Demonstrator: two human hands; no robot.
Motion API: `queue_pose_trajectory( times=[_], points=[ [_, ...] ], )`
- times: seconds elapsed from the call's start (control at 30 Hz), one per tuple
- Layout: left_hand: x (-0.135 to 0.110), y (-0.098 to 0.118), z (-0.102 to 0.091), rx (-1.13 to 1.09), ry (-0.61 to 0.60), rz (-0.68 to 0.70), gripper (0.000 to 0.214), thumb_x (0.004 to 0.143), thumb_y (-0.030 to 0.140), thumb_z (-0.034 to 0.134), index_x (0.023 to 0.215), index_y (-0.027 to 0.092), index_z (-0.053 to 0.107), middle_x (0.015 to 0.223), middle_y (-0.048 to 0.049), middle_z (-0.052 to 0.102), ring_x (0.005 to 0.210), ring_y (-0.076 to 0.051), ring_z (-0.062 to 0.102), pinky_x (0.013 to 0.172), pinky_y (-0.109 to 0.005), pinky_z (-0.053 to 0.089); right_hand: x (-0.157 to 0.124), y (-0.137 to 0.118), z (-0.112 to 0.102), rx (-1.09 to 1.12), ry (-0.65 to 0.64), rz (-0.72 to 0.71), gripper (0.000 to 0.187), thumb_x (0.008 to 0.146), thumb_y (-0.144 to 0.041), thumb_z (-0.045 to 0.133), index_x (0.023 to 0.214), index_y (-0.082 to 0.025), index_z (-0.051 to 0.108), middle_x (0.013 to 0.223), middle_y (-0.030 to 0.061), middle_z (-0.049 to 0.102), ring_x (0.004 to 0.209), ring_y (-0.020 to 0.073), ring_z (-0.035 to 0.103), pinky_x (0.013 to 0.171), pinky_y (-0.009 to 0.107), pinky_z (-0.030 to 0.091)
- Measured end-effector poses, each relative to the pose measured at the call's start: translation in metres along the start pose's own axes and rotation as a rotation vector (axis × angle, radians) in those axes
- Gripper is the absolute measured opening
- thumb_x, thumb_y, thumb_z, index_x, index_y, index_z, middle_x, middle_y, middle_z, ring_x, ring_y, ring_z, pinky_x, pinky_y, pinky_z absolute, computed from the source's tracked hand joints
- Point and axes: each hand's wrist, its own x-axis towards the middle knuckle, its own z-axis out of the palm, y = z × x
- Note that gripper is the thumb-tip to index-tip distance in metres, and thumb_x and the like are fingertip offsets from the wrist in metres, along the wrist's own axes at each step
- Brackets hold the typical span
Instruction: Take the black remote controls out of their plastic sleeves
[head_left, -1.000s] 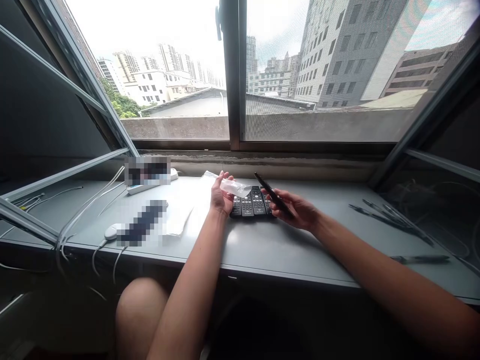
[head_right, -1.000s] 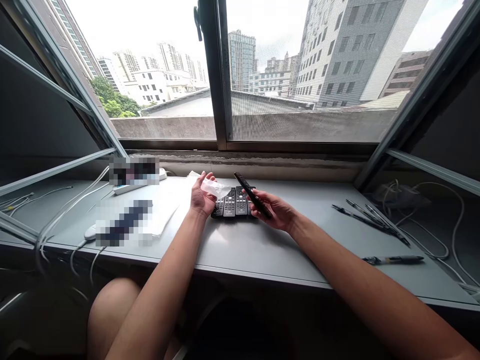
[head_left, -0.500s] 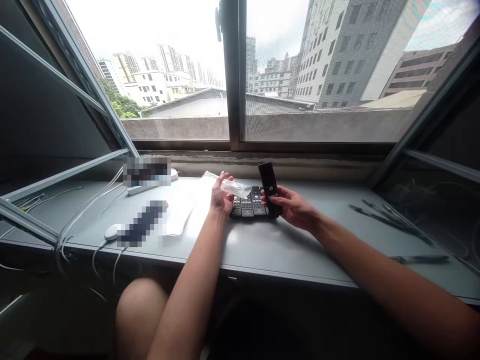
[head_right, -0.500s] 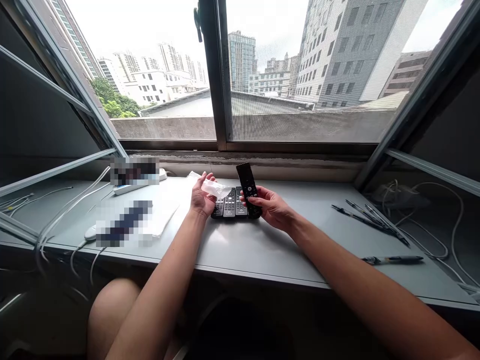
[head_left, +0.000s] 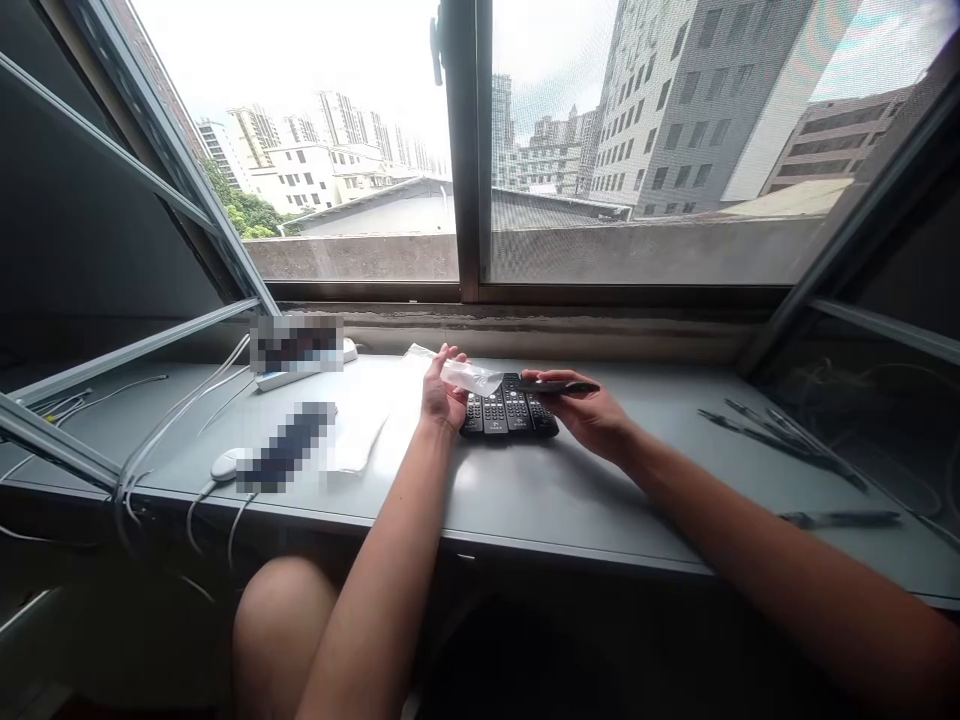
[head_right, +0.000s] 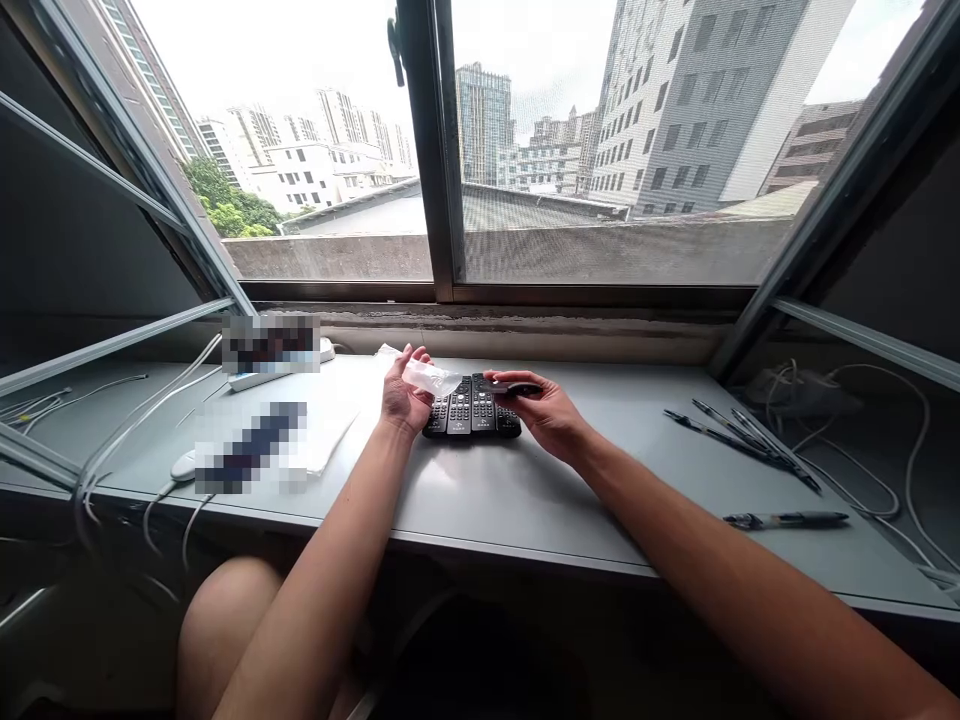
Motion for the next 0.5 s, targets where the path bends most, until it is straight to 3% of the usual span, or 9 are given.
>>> queue_pose_trajectory(
  times=[0.13,0.3,0.4,0.5],
  points=[
    [-0.0020,0.0020,0.0020,-0.016,0.023,0.004,0.025,0.095,0.034,0.083,0.109,0.015,0.074,0.104,-0.0075,0.073,0.071,-0.009,0.070,0.049,-0.017,0.046,-0.0014,0.0014,-0.0016,0.007,-0.053,0.091,0.044,0.079,-0.040,0.101,0.117,-0.026,0.084,0.112,0.0071,0.085,0.112,0.0266,0.076,0.104,0.042,0.057],
    [-0.0025,0.0065,0.0019,-0.044,0.121,0.055,0.020,0.101,0.034,0.075,0.103,0.016,0.068,0.106,-0.0073,0.075,0.065,-0.008,0.068,0.045,-0.016,0.044,-0.0033,0.0000,-0.0034,0.040,-0.073,0.204,0.036,0.088,-0.045,0.093,0.115,-0.025,0.081,0.100,0.0045,0.078,0.077,0.0195,0.074,0.070,0.035,0.062],
    [-0.0009,0.0083,0.0005,-0.080,0.162,0.087,0.018,0.104,0.034,0.071,0.102,0.017,0.064,0.106,-0.0065,0.076,0.064,-0.007,0.068,0.041,-0.014,0.039,-0.0040,-0.0017,-0.0026,-0.004,-0.058,0.191,0.035,0.090,-0.047,0.090,0.114,-0.023,0.080,0.092,0.0039,0.074,0.065,0.0149,0.065,0.051,0.026,0.051],
    [-0.0003,0.0095,0.0006,-0.101,0.196,0.116,0.016,0.107,0.033,0.068,0.103,0.017,0.063,0.106,-0.0070,0.077,0.071,-0.008,0.073,0.042,-0.013,0.038,-0.0039,-0.0029,-0.0034,-0.072,-0.035,0.218,0.041,0.089,-0.048,0.089,0.120,-0.022,0.080,0.090,0.0042,0.073,0.058,0.0114,0.058,0.042,0.021,0.035]
  ],
)
